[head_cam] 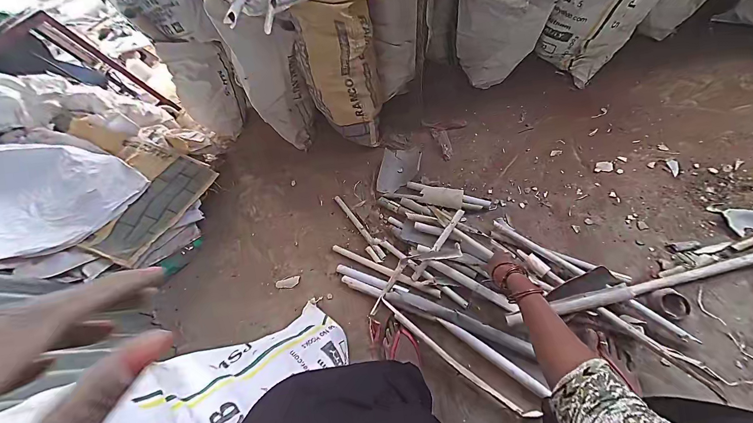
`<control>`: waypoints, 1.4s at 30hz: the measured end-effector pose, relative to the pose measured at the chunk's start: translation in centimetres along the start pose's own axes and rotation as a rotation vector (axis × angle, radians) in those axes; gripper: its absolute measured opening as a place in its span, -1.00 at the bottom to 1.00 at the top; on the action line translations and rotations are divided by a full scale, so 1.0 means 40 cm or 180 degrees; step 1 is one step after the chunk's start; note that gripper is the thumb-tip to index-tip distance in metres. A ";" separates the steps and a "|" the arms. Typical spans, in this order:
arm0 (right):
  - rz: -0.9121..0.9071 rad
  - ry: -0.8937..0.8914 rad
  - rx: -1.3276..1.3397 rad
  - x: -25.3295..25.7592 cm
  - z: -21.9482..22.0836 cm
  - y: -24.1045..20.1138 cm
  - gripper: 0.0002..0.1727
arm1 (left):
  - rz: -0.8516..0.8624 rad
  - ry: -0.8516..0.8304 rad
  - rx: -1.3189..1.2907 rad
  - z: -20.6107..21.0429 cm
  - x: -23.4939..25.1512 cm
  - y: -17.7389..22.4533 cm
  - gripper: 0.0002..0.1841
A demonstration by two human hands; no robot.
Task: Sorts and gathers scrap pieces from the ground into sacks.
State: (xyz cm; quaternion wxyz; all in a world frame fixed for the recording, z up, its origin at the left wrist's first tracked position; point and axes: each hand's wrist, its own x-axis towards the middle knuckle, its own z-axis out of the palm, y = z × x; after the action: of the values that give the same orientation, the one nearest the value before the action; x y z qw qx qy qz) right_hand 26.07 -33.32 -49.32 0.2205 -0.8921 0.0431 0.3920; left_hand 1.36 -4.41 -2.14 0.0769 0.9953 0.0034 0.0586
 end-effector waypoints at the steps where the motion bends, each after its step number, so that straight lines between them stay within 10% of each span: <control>1: -0.0085 -0.0306 -0.0153 -0.023 0.017 -0.034 -0.23 | 0.0222 -0.0436 -0.0069 0.067 0.036 0.083 -0.39; 5: -0.0767 -0.1172 -0.0559 -0.131 0.025 -0.152 -0.51 | 0.0887 -0.1935 -0.0541 0.329 0.215 0.225 -0.40; 11: 0.0210 0.0599 -0.0135 0.051 0.053 0.011 -0.38 | -0.0251 -0.3270 0.0437 0.508 0.323 0.213 -0.35; 16: 0.0543 -0.0002 -0.0199 0.084 -0.010 0.075 -0.47 | 0.0879 -0.2764 -0.0649 0.494 0.325 0.201 -0.41; 27: 0.0425 0.0281 0.0260 0.221 -0.118 0.277 -0.17 | 0.0612 -0.3167 -0.0387 0.525 0.373 0.207 -0.38; 36: 0.0423 -0.0711 -0.0626 0.162 -0.200 0.216 -0.47 | 0.0367 -0.3488 -0.0232 0.533 0.395 0.222 -0.37; 42: -0.1402 -0.0810 0.0399 0.015 -0.306 0.145 -0.57 | -0.0002 -0.3405 -0.0295 0.530 0.400 0.190 -0.38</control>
State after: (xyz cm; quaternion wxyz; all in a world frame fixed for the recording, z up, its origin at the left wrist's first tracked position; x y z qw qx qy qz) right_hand 33.37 -43.70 -44.54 0.3590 -0.8081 -0.1561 0.4401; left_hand 19.73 -14.92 -19.91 0.1117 0.8818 -0.0385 -0.4566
